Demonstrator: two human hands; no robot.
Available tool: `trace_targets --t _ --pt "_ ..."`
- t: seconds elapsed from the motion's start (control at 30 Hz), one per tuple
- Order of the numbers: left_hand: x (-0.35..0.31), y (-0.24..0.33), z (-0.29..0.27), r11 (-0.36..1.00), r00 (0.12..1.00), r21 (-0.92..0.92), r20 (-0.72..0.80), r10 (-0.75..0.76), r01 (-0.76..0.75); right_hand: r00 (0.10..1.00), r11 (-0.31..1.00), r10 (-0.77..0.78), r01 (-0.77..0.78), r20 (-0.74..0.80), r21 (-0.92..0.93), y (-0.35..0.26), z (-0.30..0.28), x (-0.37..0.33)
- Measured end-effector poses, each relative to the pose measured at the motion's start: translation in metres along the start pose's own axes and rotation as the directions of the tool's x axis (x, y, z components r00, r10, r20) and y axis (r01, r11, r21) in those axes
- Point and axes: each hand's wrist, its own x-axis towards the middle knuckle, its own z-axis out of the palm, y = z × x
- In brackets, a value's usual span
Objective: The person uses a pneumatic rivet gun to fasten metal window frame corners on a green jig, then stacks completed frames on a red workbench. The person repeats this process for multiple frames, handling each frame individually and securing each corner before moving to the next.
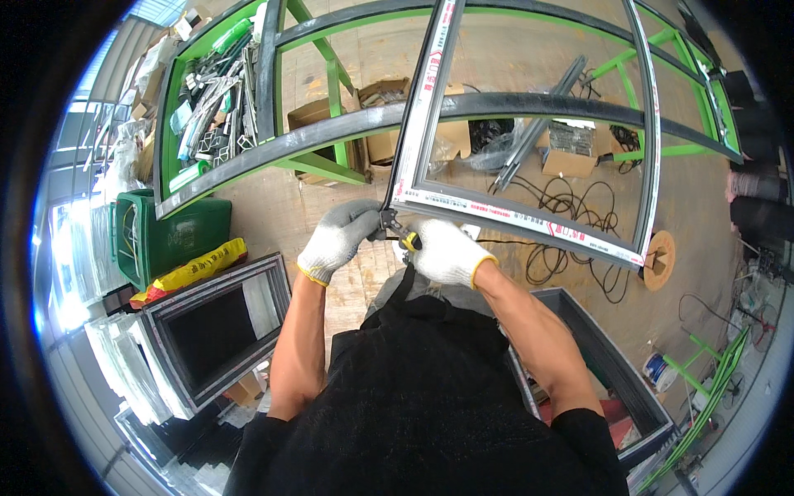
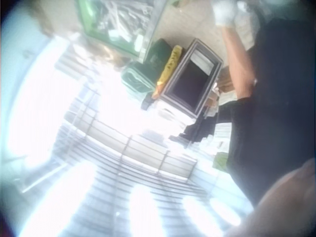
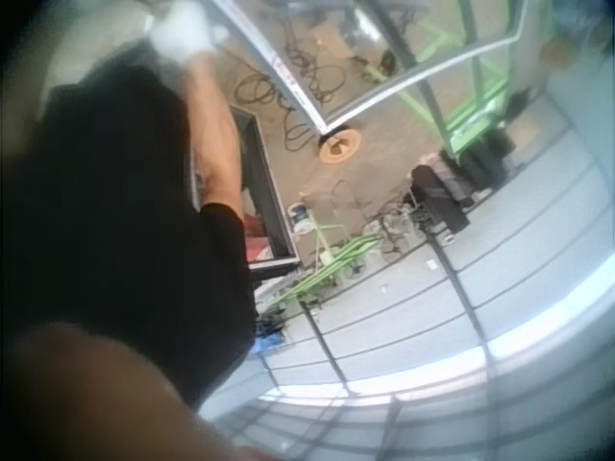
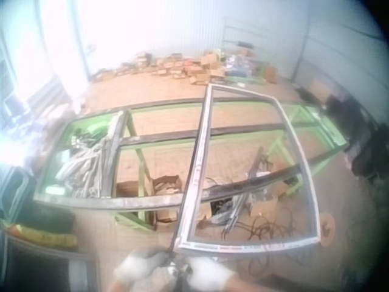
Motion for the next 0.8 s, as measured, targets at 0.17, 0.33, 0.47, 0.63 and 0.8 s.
trace_targets --t 0.17,0.33,0.47,0.63,0.8 --pt "0.011 -0.005 0.012 0.933 0.98 0.321 -0.056 0.189 -0.162 0.913 0.946 0.3 -0.322 0.278 0.037 -0.011 -0.025 -0.011" --pt "-0.007 -0.021 0.033 0.995 0.987 -0.041 -0.135 0.084 -0.09 0.967 0.994 0.084 -0.098 0.24 0.05 -0.031 -0.057 -0.049" --pt "-0.019 -0.03 0.047 0.991 0.993 -0.132 -0.121 -0.001 -0.015 0.973 0.972 -0.229 0.231 0.036 -0.045 -0.049 -0.103 -0.049" --pt "-0.03 -0.026 0.077 0.998 0.935 -0.057 -0.354 -0.011 -0.01 0.892 0.888 -0.449 0.452 0.058 -0.079 -0.074 -0.145 0.01" --pt "-0.038 -0.011 0.118 0.988 0.754 -0.015 -0.648 0.105 -0.151 0.771 0.678 -0.483 0.629 0.414 -0.381 -0.105 -0.146 0.082"
